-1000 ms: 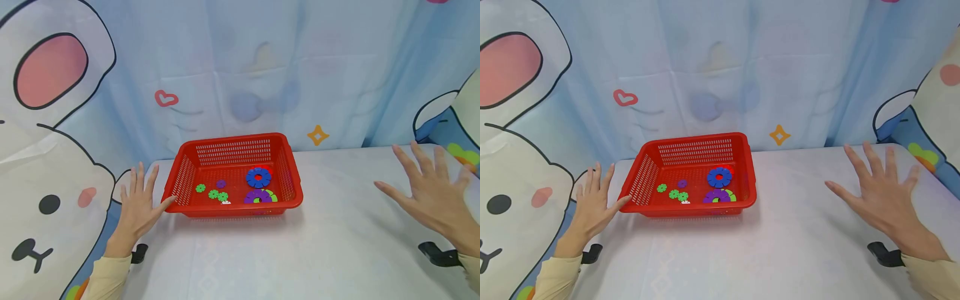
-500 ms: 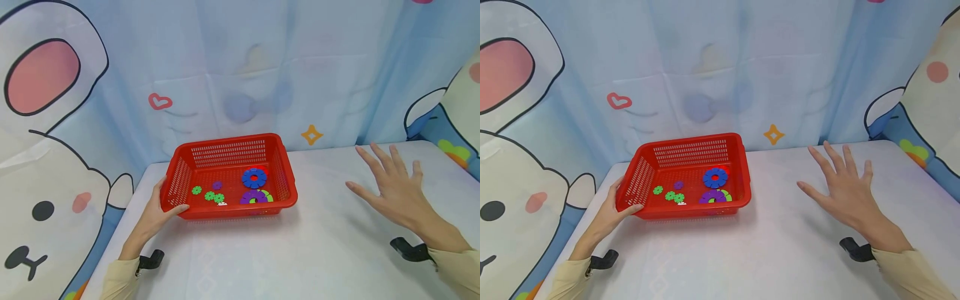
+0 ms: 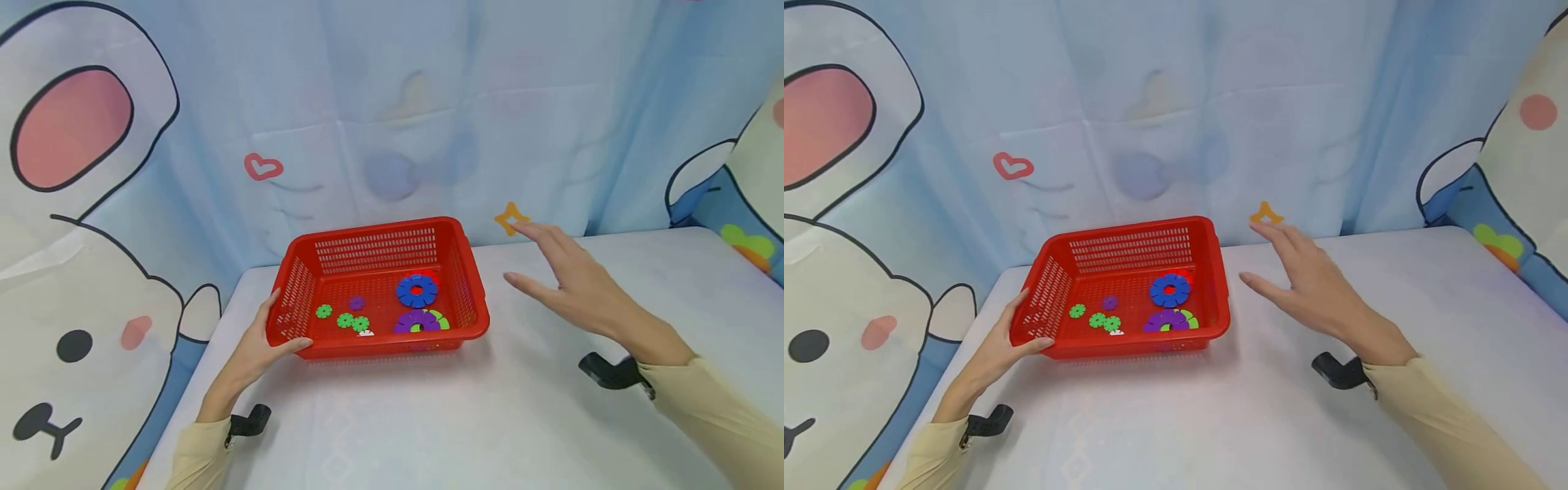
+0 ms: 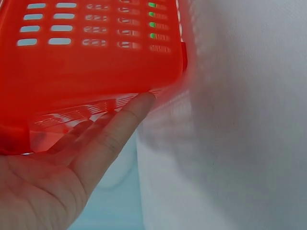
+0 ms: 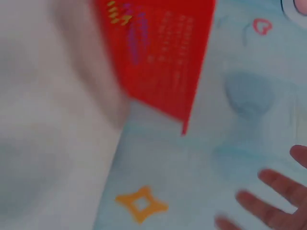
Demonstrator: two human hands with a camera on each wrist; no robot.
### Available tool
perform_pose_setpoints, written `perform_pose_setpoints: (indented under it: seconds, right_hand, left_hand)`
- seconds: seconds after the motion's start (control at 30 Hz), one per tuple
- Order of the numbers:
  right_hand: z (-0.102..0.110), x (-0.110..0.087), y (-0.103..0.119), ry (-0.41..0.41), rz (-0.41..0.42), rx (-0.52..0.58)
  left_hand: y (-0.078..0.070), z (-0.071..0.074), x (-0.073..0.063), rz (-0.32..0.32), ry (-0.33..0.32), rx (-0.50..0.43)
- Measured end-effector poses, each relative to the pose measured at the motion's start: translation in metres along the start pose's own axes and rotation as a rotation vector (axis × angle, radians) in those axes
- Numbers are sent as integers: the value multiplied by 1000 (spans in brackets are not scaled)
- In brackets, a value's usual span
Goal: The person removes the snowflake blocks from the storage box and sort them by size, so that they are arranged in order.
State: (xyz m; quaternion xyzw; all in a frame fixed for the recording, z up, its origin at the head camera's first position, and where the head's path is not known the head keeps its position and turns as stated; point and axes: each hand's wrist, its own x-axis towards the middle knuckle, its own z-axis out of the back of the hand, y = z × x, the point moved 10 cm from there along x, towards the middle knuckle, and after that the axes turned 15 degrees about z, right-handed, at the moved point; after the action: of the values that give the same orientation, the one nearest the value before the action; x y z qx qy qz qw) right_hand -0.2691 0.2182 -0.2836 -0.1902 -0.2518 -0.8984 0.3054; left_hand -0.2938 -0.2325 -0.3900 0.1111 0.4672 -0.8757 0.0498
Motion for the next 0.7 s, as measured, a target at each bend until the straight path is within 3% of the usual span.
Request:
perform_pose_setpoints:
  seconds: [0.17, 0.37, 0.47, 0.7]
  right_hand:
    - [-27, 53, 41, 87, 202, 140]
    - [-82, 101, 81, 341, 432, 207]
    - [-116, 118, 95, 482, 483, 230]
    - [-200, 140, 119, 805, 537, 149]
  left_hand:
    - [1, 0, 1, 18, 5, 3]
    - [-1, -1, 3, 31, 8, 11]
    - [-1, -1, 3, 24, 15, 6]
    - [2, 2, 3, 33, 16, -1]
